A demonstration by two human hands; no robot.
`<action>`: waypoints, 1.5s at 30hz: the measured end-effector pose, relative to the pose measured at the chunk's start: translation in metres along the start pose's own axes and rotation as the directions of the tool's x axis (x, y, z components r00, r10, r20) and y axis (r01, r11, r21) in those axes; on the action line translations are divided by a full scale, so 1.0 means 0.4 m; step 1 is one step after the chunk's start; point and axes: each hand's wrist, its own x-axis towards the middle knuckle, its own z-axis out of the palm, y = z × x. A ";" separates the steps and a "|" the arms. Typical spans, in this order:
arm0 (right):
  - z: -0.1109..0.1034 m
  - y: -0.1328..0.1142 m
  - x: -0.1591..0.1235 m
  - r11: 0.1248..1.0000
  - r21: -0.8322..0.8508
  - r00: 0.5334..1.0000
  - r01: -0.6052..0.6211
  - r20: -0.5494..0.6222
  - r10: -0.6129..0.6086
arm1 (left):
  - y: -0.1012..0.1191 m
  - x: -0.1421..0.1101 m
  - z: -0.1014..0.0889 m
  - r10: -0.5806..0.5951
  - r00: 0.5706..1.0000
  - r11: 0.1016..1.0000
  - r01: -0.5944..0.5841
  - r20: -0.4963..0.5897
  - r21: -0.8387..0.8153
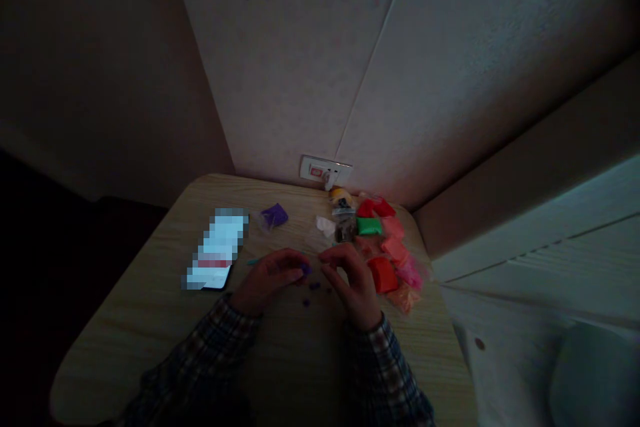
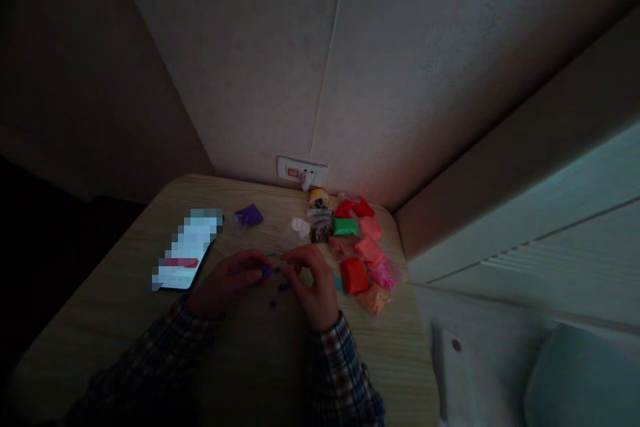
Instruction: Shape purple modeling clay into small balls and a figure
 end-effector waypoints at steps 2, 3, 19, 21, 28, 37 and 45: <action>-0.005 0.007 0.001 0.999 -0.010 1.000 -0.030 0.000 0.030 | 0.002 0.000 0.000 0.005 1.000 1.000 -0.005 -0.004 0.016; -0.008 0.010 0.001 0.999 -0.026 0.999 -0.044 0.009 0.044 | 0.003 0.001 0.000 0.013 1.000 1.000 -0.013 -0.011 0.025; -0.016 0.040 -0.001 0.933 -0.356 0.967 -0.047 0.219 0.132 | -0.005 0.005 -0.007 0.029 0.999 0.998 -0.031 -0.036 -0.046; -0.008 0.039 -0.002 0.923 -0.385 0.968 -0.013 0.226 0.108 | -0.005 0.004 -0.007 0.031 0.999 0.998 -0.034 -0.043 -0.058; 0.035 0.034 -0.006 0.828 -0.554 0.966 0.086 0.251 0.067 | 0.008 0.005 0.003 0.049 0.995 0.998 -0.051 -0.087 -0.023; 0.050 0.043 -0.002 0.763 -0.638 0.968 0.103 0.239 0.069 | 0.013 0.001 0.004 0.064 0.996 0.996 -0.060 -0.065 0.066; 0.031 0.031 0.000 0.914 -0.398 0.995 0.074 0.087 -0.042 | 0.000 0.002 -0.001 0.008 1.000 0.995 -0.007 0.013 -0.097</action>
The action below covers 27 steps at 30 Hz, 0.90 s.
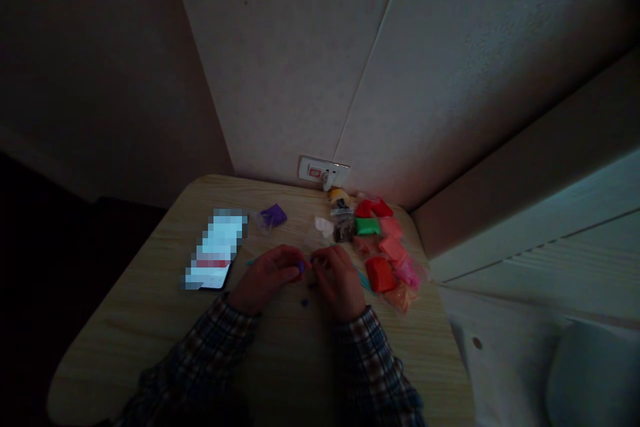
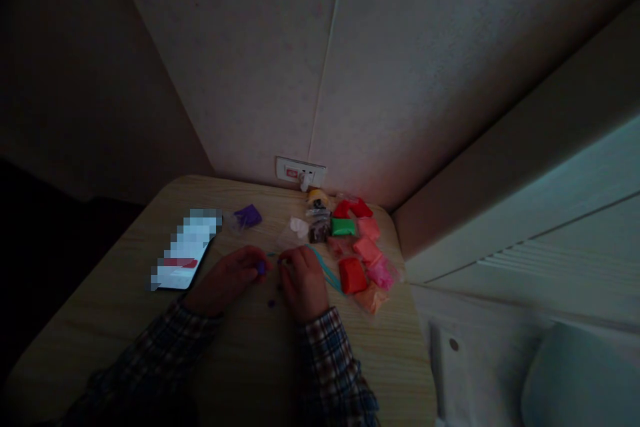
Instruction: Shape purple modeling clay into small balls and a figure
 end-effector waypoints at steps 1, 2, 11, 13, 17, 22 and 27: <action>-0.004 -0.002 0.000 0.999 0.039 1.000 0.002 -0.030 0.000 | -0.002 -0.001 -0.001 -0.008 1.000 0.999 0.008 0.006 -0.037; -0.007 -0.006 0.000 0.997 0.072 0.998 0.001 -0.058 0.003 | -0.003 -0.002 -0.002 -0.014 1.000 0.997 0.014 0.006 -0.073; -0.028 -0.043 -0.006 0.980 0.192 0.987 0.045 -0.157 -0.015 | 0.007 -0.007 0.001 -0.033 0.999 0.987 0.031 -0.012 -0.156; -0.027 -0.046 -0.006 0.980 0.190 0.987 0.066 -0.154 -0.037 | 0.007 -0.007 0.001 -0.020 1.000 0.988 0.017 -0.015 -0.152; -0.024 -0.050 -0.008 0.977 0.187 0.986 0.101 -0.153 -0.073 | 0.004 -0.007 -0.001 -0.029 1.000 0.988 0.029 0.002 -0.152; -0.022 -0.052 -0.011 0.972 0.200 0.985 0.120 -0.145 -0.092 | 0.000 -0.007 -0.003 -0.031 0.999 0.990 0.034 0.024 -0.137; -0.021 -0.050 -0.012 0.968 0.208 0.983 0.136 -0.147 -0.107 | -0.003 -0.004 -0.002 -0.006 0.999 0.994 0.010 0.040 -0.111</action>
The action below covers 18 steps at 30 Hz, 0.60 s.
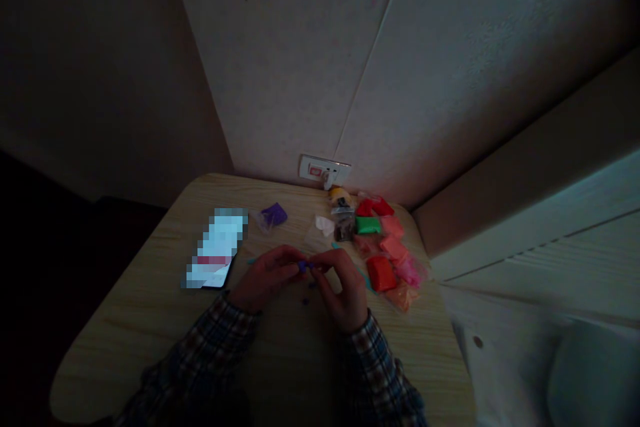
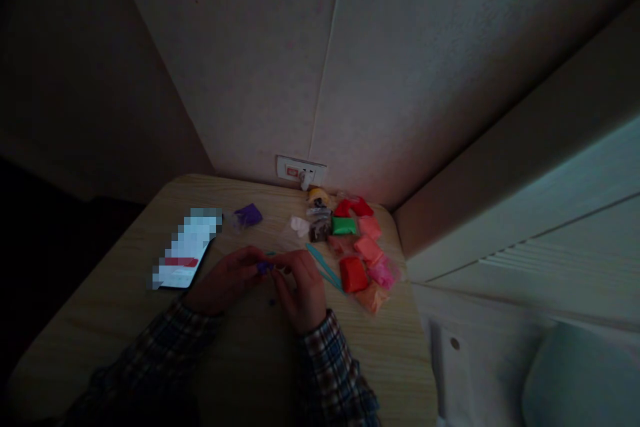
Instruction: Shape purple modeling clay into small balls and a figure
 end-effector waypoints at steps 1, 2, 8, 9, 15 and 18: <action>0.000 0.000 0.000 1.000 0.001 1.000 0.007 0.003 -0.007 | -0.001 0.000 0.000 0.000 1.000 1.000 0.000 0.002 0.006; 0.001 0.000 0.000 1.000 0.002 1.000 0.015 0.007 -0.015 | -0.001 0.001 0.000 0.001 1.000 1.000 -0.001 0.000 0.011; 0.000 -0.004 0.002 1.000 -0.001 0.999 0.019 0.027 -0.019 | -0.003 0.001 0.000 0.009 1.000 1.000 -0.009 -0.006 0.007; 0.000 -0.005 0.003 1.000 0.000 0.999 0.019 0.032 -0.019 | -0.002 0.001 0.001 0.007 1.000 1.000 -0.007 -0.007 0.009; 0.001 -0.005 0.003 1.000 -0.008 1.000 0.007 0.030 -0.007 | 0.001 0.001 0.005 0.019 1.000 0.997 -0.019 -0.010 0.071; 0.005 -0.004 0.003 1.000 -0.016 1.000 -0.002 0.026 0.002 | 0.000 0.001 0.005 0.022 1.000 0.997 -0.021 -0.010 0.078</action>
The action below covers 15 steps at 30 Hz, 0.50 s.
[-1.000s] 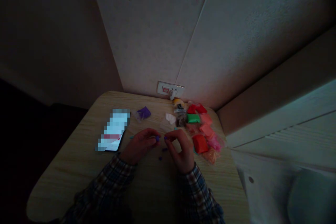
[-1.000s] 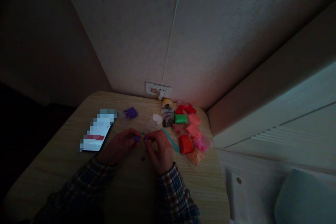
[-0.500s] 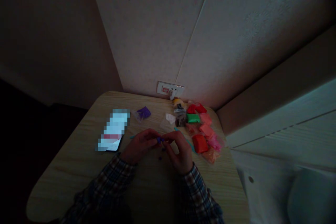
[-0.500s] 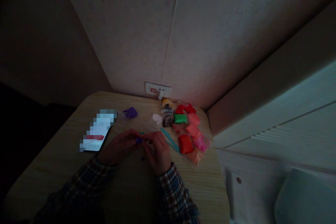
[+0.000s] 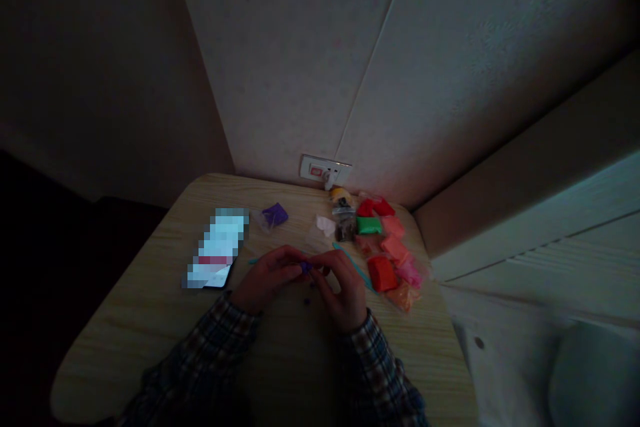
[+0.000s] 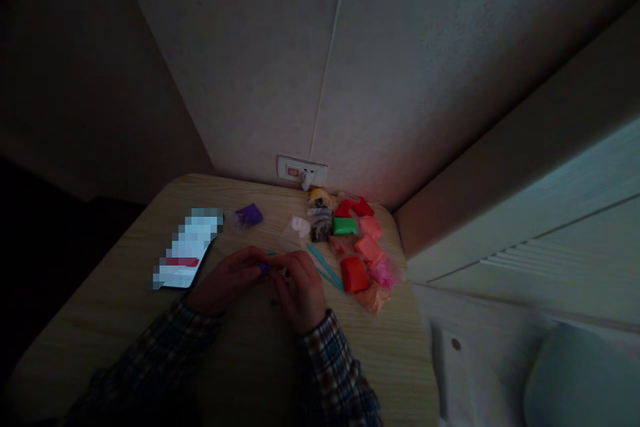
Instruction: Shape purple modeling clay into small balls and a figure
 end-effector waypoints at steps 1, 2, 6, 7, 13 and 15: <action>0.001 0.000 0.000 1.000 0.000 1.000 -0.006 -0.007 0.006 | 0.000 0.000 0.000 0.001 1.000 1.000 -0.001 0.004 -0.003; 0.002 0.000 0.000 1.000 0.001 1.000 -0.015 -0.016 0.015 | -0.001 0.000 -0.001 0.003 1.000 1.000 -0.003 0.007 -0.003; 0.004 0.002 -0.001 1.000 0.004 0.999 -0.025 -0.031 0.025 | -0.002 0.001 -0.003 -0.011 1.000 1.000 0.011 0.008 0.019; 0.005 0.003 -0.001 1.000 0.002 0.999 -0.017 -0.027 0.017 | -0.002 0.001 -0.003 -0.018 1.000 1.000 0.018 0.001 0.022; 0.004 0.005 -0.002 1.000 -0.003 1.000 -0.009 -0.023 0.009 | 0.000 0.000 -0.001 -0.014 1.000 1.000 0.014 -0.004 0.019; 0.004 0.005 -0.002 1.000 0.000 1.000 -0.020 -0.023 0.020 | -0.003 0.001 -0.005 -0.014 1.000 1.000 0.014 0.003 0.023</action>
